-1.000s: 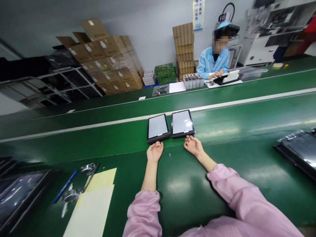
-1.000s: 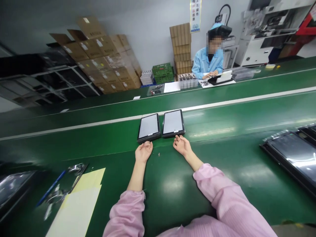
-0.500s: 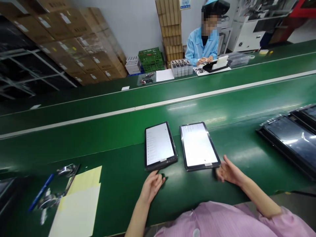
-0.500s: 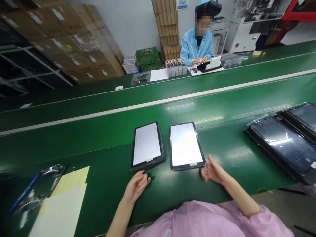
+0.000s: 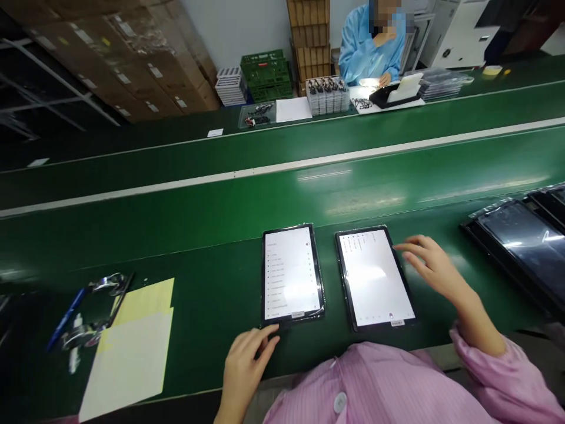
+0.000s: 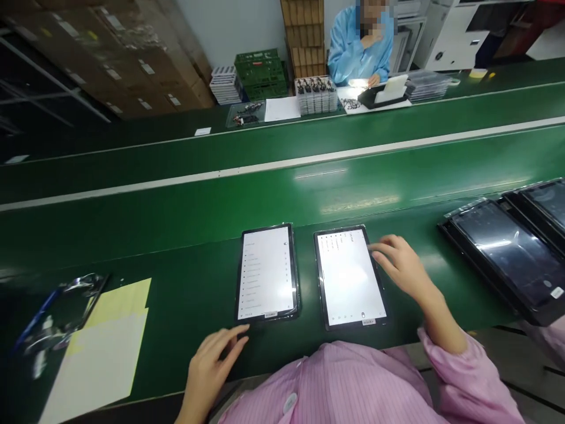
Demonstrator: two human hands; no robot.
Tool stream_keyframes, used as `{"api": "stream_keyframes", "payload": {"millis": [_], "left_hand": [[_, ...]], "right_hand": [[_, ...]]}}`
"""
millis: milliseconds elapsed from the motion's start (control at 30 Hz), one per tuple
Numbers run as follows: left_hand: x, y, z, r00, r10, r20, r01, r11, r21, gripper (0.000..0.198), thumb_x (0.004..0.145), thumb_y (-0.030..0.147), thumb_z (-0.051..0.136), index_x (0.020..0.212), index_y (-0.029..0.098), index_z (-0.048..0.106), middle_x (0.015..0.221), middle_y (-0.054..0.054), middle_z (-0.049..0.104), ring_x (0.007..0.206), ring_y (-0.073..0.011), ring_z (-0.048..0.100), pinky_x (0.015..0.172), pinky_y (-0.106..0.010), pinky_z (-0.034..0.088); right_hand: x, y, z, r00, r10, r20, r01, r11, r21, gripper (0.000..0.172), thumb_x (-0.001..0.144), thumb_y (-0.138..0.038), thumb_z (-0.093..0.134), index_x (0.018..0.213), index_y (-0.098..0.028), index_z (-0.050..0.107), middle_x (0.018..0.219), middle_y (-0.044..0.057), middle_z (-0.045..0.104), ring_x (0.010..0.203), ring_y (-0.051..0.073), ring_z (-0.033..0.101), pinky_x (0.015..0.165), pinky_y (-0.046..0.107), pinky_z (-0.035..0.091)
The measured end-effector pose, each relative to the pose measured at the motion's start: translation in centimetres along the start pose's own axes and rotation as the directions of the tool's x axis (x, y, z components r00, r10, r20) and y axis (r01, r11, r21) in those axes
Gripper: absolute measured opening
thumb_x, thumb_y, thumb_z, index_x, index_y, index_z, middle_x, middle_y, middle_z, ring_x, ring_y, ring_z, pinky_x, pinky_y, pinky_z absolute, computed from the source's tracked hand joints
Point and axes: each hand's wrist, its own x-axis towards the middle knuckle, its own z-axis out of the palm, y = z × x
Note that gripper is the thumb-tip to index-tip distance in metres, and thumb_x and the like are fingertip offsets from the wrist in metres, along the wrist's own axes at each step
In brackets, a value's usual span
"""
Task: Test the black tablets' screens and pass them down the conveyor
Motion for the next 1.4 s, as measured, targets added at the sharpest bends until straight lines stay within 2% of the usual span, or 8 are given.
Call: {"api": "stream_keyframes", "payload": {"millis": [133,300,467,567,700,867,1000,1400], "left_hand": [[2.5,1.4,1.7,0.863,0.438,-0.253,-0.288,0.837,0.466,0.012,0.091,0.033,0.067,0.096,0.027,0.077,0.082,-0.002,0.066,0.078,-0.0167,0.061,0.091,-0.036,0.041],[2.7,1.7,3.5,0.771,0.559,-0.306,-0.287,0.733,0.617,0.004,0.087,0.03,0.073,0.089,0.031,0.076,0.091,-0.003,0.064,0.087,-0.0181,0.057,0.099,-0.042,0.033],[2.9,0.9,3.2,0.903,0.276,-0.328,-0.086,0.866,0.493,0.057,0.09,0.067,0.051,0.125,0.025,0.066,0.112,-0.014,0.066,0.105,-0.0301,0.057,0.107,-0.053,0.022],[3.8,1.4,3.2,0.962,0.062,-0.266,0.055,0.911,0.41,0.074,0.092,0.071,0.034,0.145,0.02,0.048,0.125,-0.019,0.064,0.121,-0.0378,0.051,0.111,-0.061,0.01],[4.7,2.7,3.6,0.98,0.002,-0.197,0.076,0.918,0.39,0.074,0.091,0.065,0.041,0.148,0.018,0.041,0.127,-0.019,0.065,0.125,-0.0399,0.049,0.112,-0.064,-0.001],[4.4,3.4,3.5,0.943,0.25,-0.22,-0.168,0.928,0.333,0.07,0.093,0.063,0.037,0.149,0.021,0.039,0.129,-0.018,0.061,0.12,-0.0369,0.054,0.114,-0.058,0.005],[4.2,3.0,3.1,0.921,0.187,-0.343,-0.059,0.935,0.35,0.07,0.096,0.064,0.026,0.146,0.018,0.041,0.132,-0.019,0.057,0.122,-0.0362,0.052,0.114,-0.057,0.01],[4.5,2.7,3.7,0.938,0.023,-0.346,0.117,0.919,0.377,0.068,0.097,0.06,0.023,0.146,0.014,0.038,0.133,-0.021,0.057,0.125,-0.0362,0.05,0.114,-0.06,0.009]], "right_hand": [[5.0,-1.8,4.3,0.984,-0.106,-0.142,0.06,0.955,-0.292,0.045,0.101,-0.051,0.042,0.13,-0.027,0.066,0.143,0.018,0.045,0.129,0.041,0.04,0.099,0.06,0.038],[5.0,-1.7,5.8,0.981,-0.162,-0.108,0.108,0.913,-0.394,0.038,0.099,-0.047,0.053,0.131,-0.031,0.065,0.15,0.015,0.039,0.133,0.04,0.035,0.106,0.065,0.027],[1.7,-0.9,3.7,0.951,-0.302,-0.062,0.27,0.914,-0.302,0.029,0.102,-0.041,0.049,0.115,-0.034,0.074,0.148,0.009,0.042,0.13,0.037,0.039,0.108,0.066,0.025],[0.0,-0.9,2.6,0.953,-0.262,-0.149,0.218,0.94,-0.261,0.029,0.101,-0.038,0.049,0.119,-0.033,0.072,0.149,0.008,0.04,0.129,0.037,0.038,0.109,0.067,0.024],[-1.5,-1.1,2.2,0.953,-0.188,-0.237,0.136,0.966,-0.219,0.034,0.101,-0.038,0.046,0.128,-0.033,0.066,0.15,0.01,0.038,0.127,0.038,0.039,0.108,0.068,0.027],[-2.4,-2.3,2.8,0.954,-0.218,-0.208,0.18,0.966,-0.184,0.034,0.102,-0.038,0.044,0.128,-0.033,0.065,0.146,0.011,0.042,0.127,0.036,0.04,0.11,0.066,0.026],[-3.0,-3.6,3.8,0.93,-0.344,-0.127,0.319,0.93,-0.185,0.035,0.104,-0.041,0.04,0.12,-0.029,0.069,0.14,0.013,0.046,0.128,0.033,0.042,0.111,0.062,0.027],[-3.6,-5.0,5.4,0.899,-0.435,-0.046,0.426,0.894,-0.137,0.034,0.102,-0.045,0.046,0.121,-0.029,0.07,0.142,0.013,0.049,0.126,0.035,0.043,0.109,0.065,0.026]]}}
